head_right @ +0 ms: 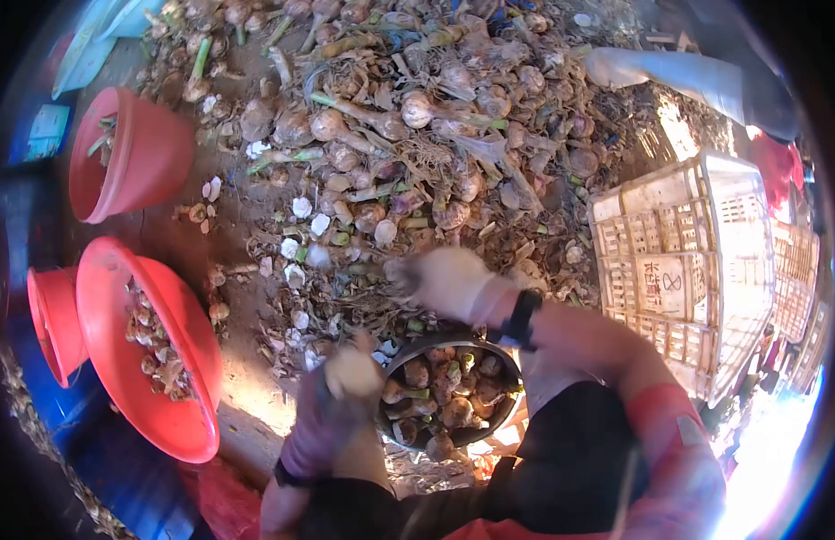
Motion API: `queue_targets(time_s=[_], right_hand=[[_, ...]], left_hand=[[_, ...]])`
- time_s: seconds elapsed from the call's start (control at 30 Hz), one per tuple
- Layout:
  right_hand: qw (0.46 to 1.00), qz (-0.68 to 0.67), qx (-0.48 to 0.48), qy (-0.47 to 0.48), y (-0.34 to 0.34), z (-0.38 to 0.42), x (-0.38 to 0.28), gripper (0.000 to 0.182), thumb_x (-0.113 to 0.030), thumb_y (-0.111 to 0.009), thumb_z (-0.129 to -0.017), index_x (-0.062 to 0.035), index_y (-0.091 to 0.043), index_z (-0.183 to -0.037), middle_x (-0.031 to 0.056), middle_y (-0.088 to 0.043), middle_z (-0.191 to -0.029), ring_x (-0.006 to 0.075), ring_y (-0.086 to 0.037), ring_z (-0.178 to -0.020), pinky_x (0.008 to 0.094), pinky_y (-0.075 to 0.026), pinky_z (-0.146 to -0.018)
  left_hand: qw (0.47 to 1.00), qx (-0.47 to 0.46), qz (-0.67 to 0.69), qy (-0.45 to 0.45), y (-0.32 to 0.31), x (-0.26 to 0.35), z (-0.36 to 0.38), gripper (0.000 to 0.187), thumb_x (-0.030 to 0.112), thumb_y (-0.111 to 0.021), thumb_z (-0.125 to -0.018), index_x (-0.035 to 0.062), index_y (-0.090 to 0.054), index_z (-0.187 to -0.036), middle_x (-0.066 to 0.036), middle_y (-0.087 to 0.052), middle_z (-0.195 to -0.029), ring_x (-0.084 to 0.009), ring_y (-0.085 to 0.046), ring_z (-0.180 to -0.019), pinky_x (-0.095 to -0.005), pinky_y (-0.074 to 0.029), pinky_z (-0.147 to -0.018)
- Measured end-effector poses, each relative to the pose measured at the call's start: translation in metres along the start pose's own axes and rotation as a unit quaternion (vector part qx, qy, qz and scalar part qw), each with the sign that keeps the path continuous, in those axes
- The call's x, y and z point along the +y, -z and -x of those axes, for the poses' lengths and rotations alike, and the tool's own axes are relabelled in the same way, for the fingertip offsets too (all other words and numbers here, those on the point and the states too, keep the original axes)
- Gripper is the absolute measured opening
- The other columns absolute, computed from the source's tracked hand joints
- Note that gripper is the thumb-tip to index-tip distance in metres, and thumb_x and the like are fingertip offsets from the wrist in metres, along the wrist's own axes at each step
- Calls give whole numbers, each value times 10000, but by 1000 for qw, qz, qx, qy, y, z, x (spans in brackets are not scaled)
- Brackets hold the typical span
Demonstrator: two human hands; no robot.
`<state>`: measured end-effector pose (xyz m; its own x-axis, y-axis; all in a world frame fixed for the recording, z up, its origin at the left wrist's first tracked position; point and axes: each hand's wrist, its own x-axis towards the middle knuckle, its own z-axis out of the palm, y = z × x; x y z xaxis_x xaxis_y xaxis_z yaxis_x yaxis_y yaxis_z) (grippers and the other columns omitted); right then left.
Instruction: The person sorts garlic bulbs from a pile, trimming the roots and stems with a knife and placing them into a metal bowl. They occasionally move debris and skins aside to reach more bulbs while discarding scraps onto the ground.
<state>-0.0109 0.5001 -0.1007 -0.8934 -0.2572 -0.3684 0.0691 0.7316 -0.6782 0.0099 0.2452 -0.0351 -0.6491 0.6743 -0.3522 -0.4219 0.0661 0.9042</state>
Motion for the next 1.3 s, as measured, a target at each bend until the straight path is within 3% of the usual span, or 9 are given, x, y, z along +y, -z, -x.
queue_targets(time_s=[0.37,0.57,0.77,0.83,0.9,1.03,1.1,1.2,1.3], right_hand=[[987,-145,3,62,9,14,-54,183,-242,-644,-770,-82,-644,-858,161,-607,-669,354,-600,-596,421,-482,-551],[992,-98,-57,48,-11,15,-60,221,-289,-634,-772,-73,-641,-820,167,-584,-615,367,-593,-584,439,-475,-542],[993,-87,62,54,6,-1,-40,227,-246,-633,-737,-63,-663,-867,190,-594,-650,360,-603,-615,438,-480,-556],[996,-22,-72,-52,-13,-6,-5,223,-210,-631,-780,-20,-649,-894,201,-618,-747,351,-616,-706,411,-500,-644],[998,-57,-23,-6,-3,9,-5,170,-141,-598,-825,-3,-636,-916,173,-642,-810,243,-636,-734,355,-491,-686],[982,-184,12,-41,-1,0,-9,159,-84,-620,-839,38,-606,-941,54,-601,-766,58,-474,-713,256,-429,-630],[980,-186,34,-55,18,-6,-29,187,-189,-606,-842,-13,-614,-903,185,-603,-723,317,-596,-645,378,-471,-609],[977,-210,35,-32,12,-3,-31,183,-175,-623,-840,3,-589,-868,191,-579,-696,300,-566,-604,373,-450,-584],[975,-222,19,-24,4,-2,-27,183,-175,-623,-836,3,-582,-851,195,-578,-672,311,-558,-605,372,-445,-587]], left_hand=[[900,192,355,-165,36,-13,-38,507,45,-560,-797,40,-443,-1290,-129,-545,-1200,-272,-577,-1098,-509,-398,-1029],[819,297,491,-7,33,-6,-52,353,76,-583,-825,89,-534,-1174,-89,-596,-1037,-269,-591,-1055,-505,-417,-1026],[975,159,77,132,17,-6,-13,212,172,-610,-874,57,-522,-1029,-92,-585,-975,-198,-614,-807,-326,-530,-679],[977,112,120,138,13,10,4,394,187,-681,-777,56,-561,-1128,-101,-611,-1037,-263,-598,-992,-373,-452,-924],[968,-235,-51,74,6,26,10,547,164,-732,-745,38,-522,-1234,-129,-588,-1124,-271,-580,-1039,-382,-408,-976],[969,-7,-211,124,48,-9,7,541,115,-742,-751,37,-483,-1219,-128,-568,-1117,-269,-557,-1020,-362,-462,-866],[731,221,-636,-112,107,-42,-19,514,62,-697,-717,30,-492,-1187,-206,-548,-1137,-366,-603,-919,-376,-519,-798],[647,325,-682,101,183,-36,-50,464,160,-627,-753,46,-510,-1188,-219,-555,-1163,-369,-609,-917,-412,-521,-807],[479,256,-837,-65,244,-87,-50,404,224,-596,-767,59,-569,-1134,-204,-595,-1126,-358,-634,-832,-434,-535,-742]])
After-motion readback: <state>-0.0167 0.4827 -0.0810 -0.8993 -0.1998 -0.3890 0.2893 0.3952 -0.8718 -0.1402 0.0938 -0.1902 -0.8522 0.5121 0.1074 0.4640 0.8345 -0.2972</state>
